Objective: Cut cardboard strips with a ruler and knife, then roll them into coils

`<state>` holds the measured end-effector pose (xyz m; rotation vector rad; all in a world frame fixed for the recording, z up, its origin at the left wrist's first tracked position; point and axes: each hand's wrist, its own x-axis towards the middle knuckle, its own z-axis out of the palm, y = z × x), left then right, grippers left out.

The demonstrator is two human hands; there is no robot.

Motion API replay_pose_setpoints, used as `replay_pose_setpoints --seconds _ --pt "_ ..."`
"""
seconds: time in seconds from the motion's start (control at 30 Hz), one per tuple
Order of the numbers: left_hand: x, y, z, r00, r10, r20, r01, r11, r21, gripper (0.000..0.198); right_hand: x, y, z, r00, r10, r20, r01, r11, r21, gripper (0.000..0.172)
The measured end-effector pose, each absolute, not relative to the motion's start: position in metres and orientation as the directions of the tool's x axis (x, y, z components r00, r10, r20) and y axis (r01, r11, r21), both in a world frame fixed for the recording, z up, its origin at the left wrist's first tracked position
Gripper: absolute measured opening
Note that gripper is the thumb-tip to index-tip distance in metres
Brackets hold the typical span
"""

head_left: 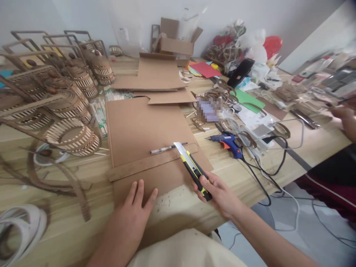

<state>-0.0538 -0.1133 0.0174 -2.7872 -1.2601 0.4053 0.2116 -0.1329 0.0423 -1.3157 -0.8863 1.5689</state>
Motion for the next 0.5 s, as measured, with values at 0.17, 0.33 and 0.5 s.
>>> replay_pose_setpoints --seconds 0.17,0.33,0.5 --pt "-0.057 -0.106 0.027 0.664 0.701 -0.26 0.7 -0.705 -0.115 0.064 0.208 -0.133 0.037 0.058 0.864 -0.501 -0.172 -0.485 -0.857 0.06" --pt "-0.056 -0.105 0.027 0.673 0.693 -0.258 0.672 -0.719 -0.176 0.064 0.251 -0.14 0.034 0.157 0.837 -0.524 -0.113 -0.512 -0.852 0.063" --pt "-0.049 -0.106 0.037 0.606 0.717 -0.345 0.712 -0.682 -0.167 0.077 0.323 -0.144 0.037 0.317 0.874 -0.368 0.133 -0.425 -0.895 0.064"
